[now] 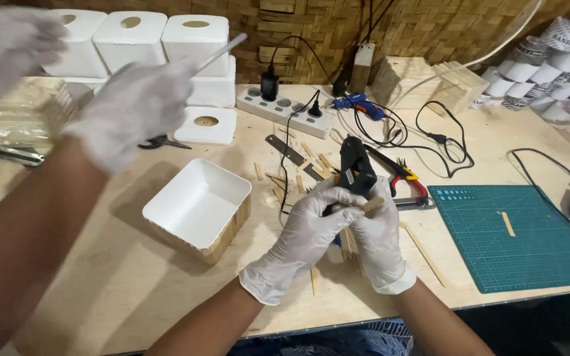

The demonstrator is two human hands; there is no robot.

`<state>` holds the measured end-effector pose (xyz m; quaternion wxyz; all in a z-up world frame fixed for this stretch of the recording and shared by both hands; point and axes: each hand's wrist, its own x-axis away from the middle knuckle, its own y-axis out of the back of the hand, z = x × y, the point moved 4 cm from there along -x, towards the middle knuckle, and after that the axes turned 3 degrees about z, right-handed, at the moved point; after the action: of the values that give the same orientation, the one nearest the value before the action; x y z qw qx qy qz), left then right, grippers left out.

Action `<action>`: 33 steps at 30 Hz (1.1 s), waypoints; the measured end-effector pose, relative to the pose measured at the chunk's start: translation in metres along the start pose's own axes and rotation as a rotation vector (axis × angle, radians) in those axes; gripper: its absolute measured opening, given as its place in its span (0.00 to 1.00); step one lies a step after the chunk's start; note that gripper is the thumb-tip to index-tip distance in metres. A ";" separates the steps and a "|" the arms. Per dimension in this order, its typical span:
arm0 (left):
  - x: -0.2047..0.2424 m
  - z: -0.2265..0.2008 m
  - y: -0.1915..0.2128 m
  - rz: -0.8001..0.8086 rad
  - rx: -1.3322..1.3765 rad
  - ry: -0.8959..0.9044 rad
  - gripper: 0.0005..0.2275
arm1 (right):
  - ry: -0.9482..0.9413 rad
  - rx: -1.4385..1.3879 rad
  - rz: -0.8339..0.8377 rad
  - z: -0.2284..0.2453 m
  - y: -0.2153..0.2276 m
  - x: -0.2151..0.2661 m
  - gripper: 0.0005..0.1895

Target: Assembling a small wooden structure by cutting and gluing craft sticks.

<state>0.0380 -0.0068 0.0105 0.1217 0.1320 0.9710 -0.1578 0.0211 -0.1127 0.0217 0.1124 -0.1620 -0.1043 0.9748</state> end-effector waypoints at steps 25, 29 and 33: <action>0.073 -0.098 0.061 -0.209 0.154 0.030 0.07 | -0.159 0.179 0.289 0.051 -0.135 -0.052 0.13; 0.102 -0.074 0.071 -0.265 0.274 -0.036 0.13 | -0.071 0.145 0.365 0.051 -0.176 -0.076 0.09; 0.109 -0.066 0.084 -0.524 0.315 0.075 0.11 | 0.022 0.252 0.347 0.036 -0.217 -0.103 0.10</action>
<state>-0.0522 0.1165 0.0177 0.0188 -0.0997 0.9394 -0.3275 0.1439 0.0625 0.1372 -0.0364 -0.1729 0.0492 0.9830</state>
